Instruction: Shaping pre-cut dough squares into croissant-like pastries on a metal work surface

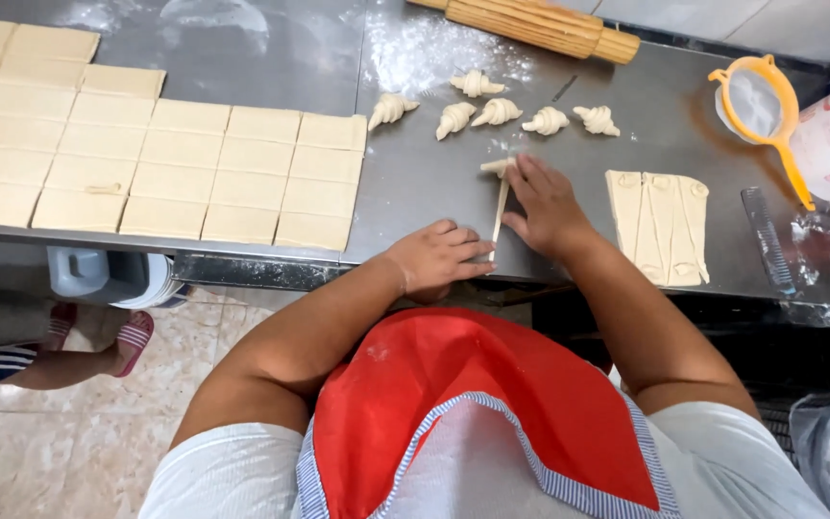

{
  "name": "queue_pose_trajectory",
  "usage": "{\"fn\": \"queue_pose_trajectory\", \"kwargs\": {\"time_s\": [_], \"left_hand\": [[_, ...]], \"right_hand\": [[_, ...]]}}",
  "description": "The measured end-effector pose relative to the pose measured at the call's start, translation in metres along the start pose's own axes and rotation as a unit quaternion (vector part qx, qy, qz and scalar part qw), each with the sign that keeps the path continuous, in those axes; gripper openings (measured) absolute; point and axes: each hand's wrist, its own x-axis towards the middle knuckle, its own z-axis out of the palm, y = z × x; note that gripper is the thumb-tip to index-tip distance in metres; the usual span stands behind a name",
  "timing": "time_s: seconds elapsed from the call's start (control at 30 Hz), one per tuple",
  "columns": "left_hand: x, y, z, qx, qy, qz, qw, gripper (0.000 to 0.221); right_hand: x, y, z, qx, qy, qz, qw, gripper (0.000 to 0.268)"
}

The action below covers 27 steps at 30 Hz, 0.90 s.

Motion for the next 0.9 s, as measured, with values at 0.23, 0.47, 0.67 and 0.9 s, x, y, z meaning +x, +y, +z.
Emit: {"fn": "queue_pose_trajectory", "kwargs": {"time_s": [0.23,0.47,0.67,0.9], "left_hand": [[-0.003,0.0,0.002,-0.017,-0.01,0.008,1.0,0.055],[-0.004,-0.001,0.002,-0.014,-0.046,0.014,0.999,0.062],[0.004,0.005,-0.012,-0.006,-0.047,0.017,0.999,0.053],[0.001,0.005,-0.012,-0.015,-0.07,0.008,0.997,0.051]], "right_hand": [[-0.02,-0.005,0.006,0.079,0.102,-0.01,0.992,0.061],[0.012,0.024,0.045,0.15,0.183,0.087,0.968,0.065],[-0.004,0.005,0.031,0.133,0.091,0.093,0.983,0.056],[-0.043,-0.04,0.002,0.156,0.106,0.011,0.982,0.082]]}}
